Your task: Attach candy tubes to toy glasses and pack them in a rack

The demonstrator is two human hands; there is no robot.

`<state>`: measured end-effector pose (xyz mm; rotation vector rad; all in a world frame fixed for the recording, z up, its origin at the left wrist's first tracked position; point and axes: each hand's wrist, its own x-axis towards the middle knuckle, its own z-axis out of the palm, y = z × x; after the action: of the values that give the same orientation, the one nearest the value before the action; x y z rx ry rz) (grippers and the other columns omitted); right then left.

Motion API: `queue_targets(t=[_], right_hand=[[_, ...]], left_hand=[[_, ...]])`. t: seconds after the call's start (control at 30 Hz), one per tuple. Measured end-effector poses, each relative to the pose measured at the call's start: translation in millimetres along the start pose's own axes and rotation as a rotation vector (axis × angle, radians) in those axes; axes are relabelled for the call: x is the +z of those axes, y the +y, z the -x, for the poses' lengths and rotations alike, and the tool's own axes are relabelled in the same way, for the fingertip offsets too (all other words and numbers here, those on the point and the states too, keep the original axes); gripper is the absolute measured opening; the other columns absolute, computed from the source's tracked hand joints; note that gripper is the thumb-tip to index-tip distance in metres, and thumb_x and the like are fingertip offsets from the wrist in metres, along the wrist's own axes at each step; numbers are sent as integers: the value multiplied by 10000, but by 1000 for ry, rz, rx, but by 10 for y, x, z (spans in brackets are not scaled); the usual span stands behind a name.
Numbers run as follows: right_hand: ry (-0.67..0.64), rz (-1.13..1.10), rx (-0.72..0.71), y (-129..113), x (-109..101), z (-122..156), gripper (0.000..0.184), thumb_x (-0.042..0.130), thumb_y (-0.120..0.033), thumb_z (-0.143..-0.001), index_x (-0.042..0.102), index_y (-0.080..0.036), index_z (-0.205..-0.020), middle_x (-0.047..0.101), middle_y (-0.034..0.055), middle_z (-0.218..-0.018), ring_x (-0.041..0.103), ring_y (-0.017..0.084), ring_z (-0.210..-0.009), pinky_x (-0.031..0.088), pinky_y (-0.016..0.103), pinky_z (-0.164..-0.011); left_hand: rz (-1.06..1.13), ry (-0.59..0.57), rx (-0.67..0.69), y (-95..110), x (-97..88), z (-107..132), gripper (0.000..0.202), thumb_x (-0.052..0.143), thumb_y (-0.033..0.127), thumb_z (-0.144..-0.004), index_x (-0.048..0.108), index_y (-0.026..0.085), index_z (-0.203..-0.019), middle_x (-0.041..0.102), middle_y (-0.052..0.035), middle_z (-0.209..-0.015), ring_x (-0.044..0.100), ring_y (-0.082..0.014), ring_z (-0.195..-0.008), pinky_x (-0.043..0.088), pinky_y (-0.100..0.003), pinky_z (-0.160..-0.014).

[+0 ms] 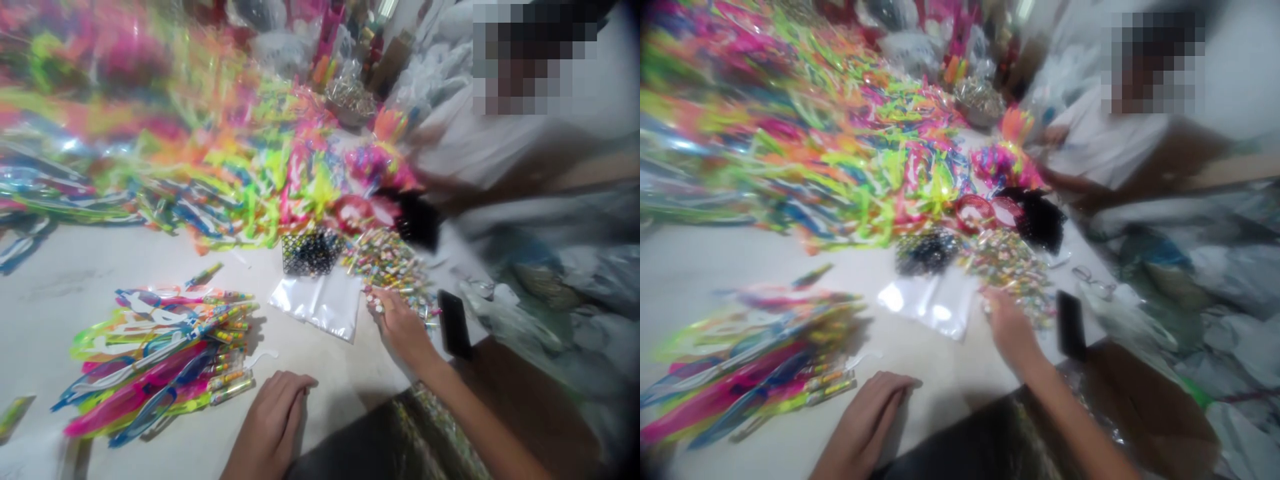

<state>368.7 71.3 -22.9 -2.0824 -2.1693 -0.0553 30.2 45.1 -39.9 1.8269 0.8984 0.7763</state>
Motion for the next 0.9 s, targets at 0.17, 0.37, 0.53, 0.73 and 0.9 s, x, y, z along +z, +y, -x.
queue_targets(t=[0.17, 0.37, 0.53, 0.73, 0.9], right_hand=[[-100, -23, -98, 208, -61, -375, 394, 479, -50, -913, 627, -143, -1266, 617, 188, -1233, 600, 334, -1182, 535, 489, -1050], [-145, -99, -101, 208, -50, -620, 317, 527, -28, -810, 645, -161, -1072, 631, 179, -1212, 600, 318, -1189, 520, 448, -1077], [-16, -138, 169, 182, -136, -709, 320, 524, -193, -931, 581, -151, -1243, 716, 169, -1097, 694, 325, -1015, 573, 451, -902], [-10, -207, 376, 122, -203, -1110, 390, 585, -537, -999, 673, -167, -1086, 758, 100, -913, 696, 244, -744, 512, 303, -639], [-127, -132, 390, -40, -156, -1382, 480, 628, -590, -979, 720, -180, -747, 756, 131, -796, 717, 272, -783, 500, 318, -694]], left_hand=[[-26, 43, 18, 41, -2, -20, 250, 486, 164, -1057, 685, 267, -1169, 765, -36, -1026, 736, -185, -949, 599, -277, -878], [-10, 70, 7, 46, 8, -7, 249, 487, 177, -1061, 689, 282, -1162, 767, -30, -1021, 740, -185, -935, 607, -274, -873], [2, 60, 7, 99, -41, -8, 248, 474, 179, -1064, 684, 279, -1152, 772, -34, -1026, 749, -189, -952, 618, -273, -892], [-30, 81, 48, 164, -100, -6, 278, 428, 211, -1082, 678, 274, -1186, 784, -50, -1076, 757, -200, -991, 616, -310, -968], [0, 57, 62, 199, -182, -23, 295, 450, 356, -1081, 695, 290, -1232, 788, -91, -1079, 761, -257, -1005, 635, -372, -961]])
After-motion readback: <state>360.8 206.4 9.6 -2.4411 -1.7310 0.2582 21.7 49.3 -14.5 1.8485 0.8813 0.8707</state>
